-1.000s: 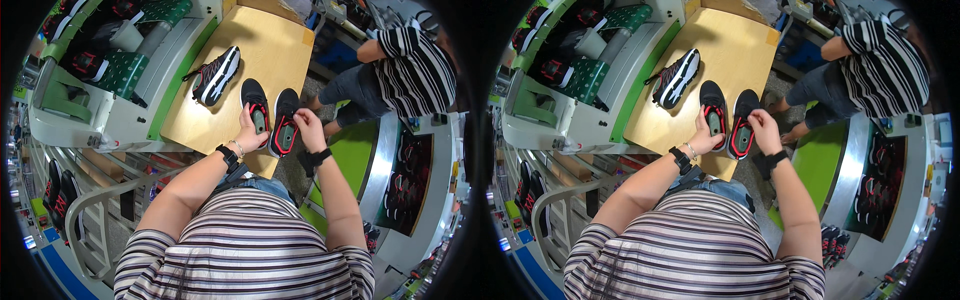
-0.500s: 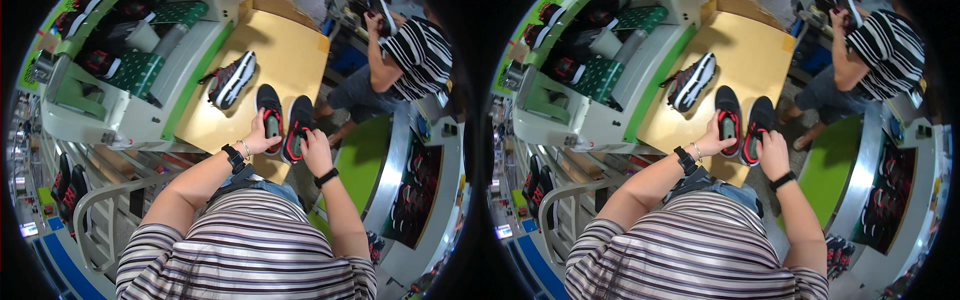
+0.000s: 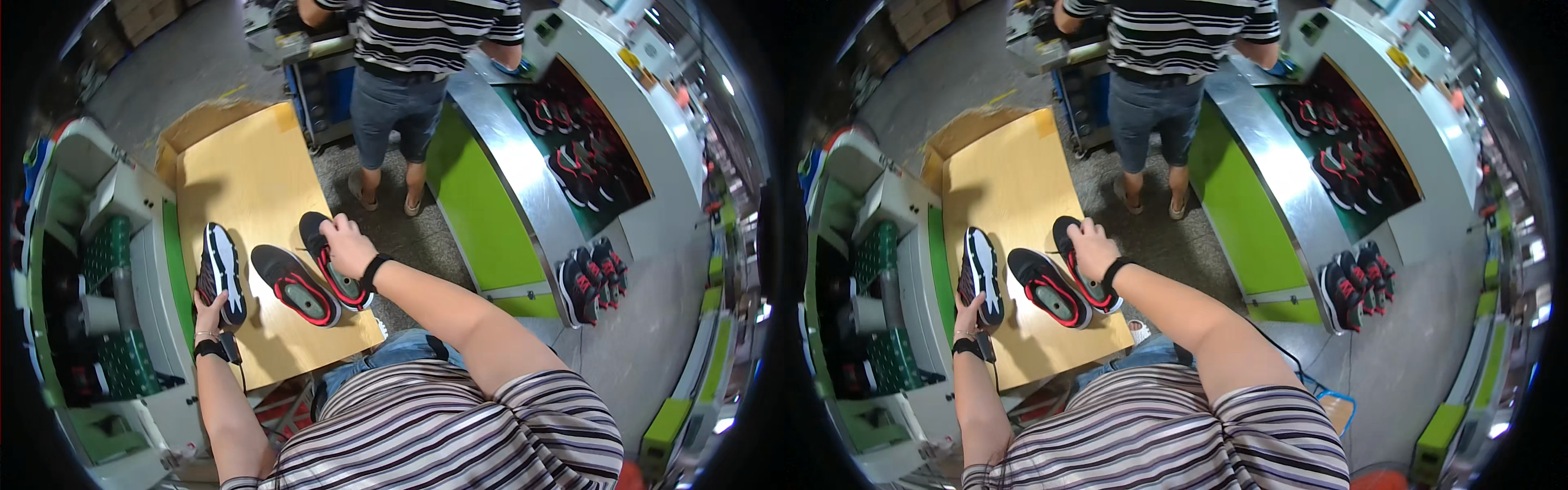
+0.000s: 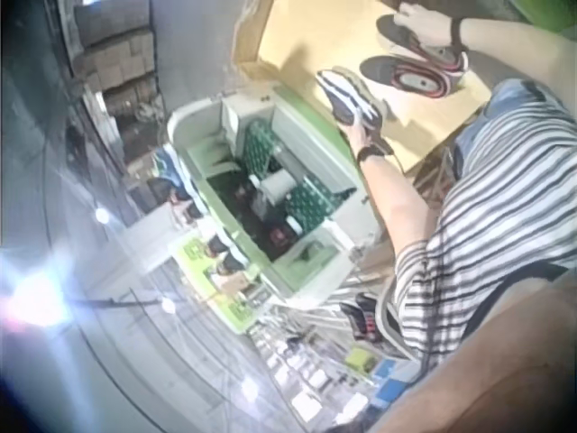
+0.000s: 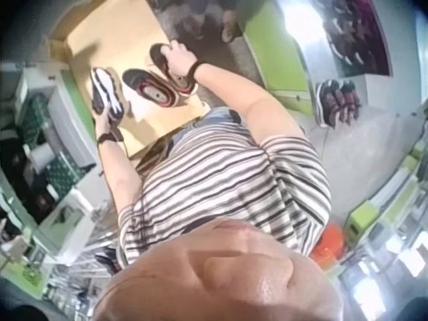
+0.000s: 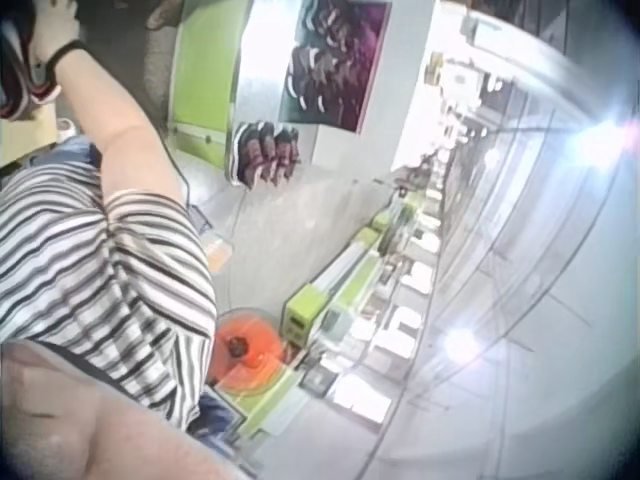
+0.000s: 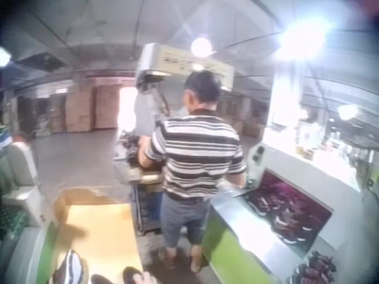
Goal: Sorting and checking shoe components and finished shoes at a manufacturing workstation.
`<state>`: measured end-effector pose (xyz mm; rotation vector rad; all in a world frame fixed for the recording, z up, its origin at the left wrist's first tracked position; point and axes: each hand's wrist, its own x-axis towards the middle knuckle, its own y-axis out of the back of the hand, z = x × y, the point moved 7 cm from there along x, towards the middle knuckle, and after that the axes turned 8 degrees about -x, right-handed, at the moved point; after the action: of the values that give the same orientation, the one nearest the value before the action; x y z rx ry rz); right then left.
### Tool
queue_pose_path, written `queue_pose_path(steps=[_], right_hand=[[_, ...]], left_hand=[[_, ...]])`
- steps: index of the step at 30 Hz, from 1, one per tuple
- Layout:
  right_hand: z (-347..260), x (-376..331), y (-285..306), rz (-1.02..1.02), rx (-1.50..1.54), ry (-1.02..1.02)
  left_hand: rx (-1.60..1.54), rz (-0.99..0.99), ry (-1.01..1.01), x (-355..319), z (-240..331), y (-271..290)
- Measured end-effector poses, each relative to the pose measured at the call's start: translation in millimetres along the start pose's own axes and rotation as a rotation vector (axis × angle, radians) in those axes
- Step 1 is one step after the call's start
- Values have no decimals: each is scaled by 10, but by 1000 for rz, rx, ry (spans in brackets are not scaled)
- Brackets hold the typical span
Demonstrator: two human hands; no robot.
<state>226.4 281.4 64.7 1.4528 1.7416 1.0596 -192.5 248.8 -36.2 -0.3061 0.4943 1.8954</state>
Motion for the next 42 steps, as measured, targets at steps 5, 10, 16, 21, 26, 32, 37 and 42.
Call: queue_pose_path(steps=[5,10,16,21,26,32,37,42], right_hand=[[390,-5,-294,3,300,-141],[239,-473,-630,122,357,-283],[2,-472,-476,105,302,31],[-58,-749,-515,95,269,155],[83,-777,-719,49,328,132],[23,-724,-754,16,361,128],[64,-730,-738,13,362,108],[-20,-770,-701,16,372,103]], left_hand=[[778,389,-190,-724,674,-451],[944,283,-396,-1412,378,-426],[265,59,-542,-1073,-332,-71],[341,164,-448,-2043,-736,-652],[-60,91,1,-2103,-945,-182],[306,315,-538,-1210,-522,71],[707,8,-437,-1418,-70,-50],[99,-86,-283,-2320,-102,-139]])
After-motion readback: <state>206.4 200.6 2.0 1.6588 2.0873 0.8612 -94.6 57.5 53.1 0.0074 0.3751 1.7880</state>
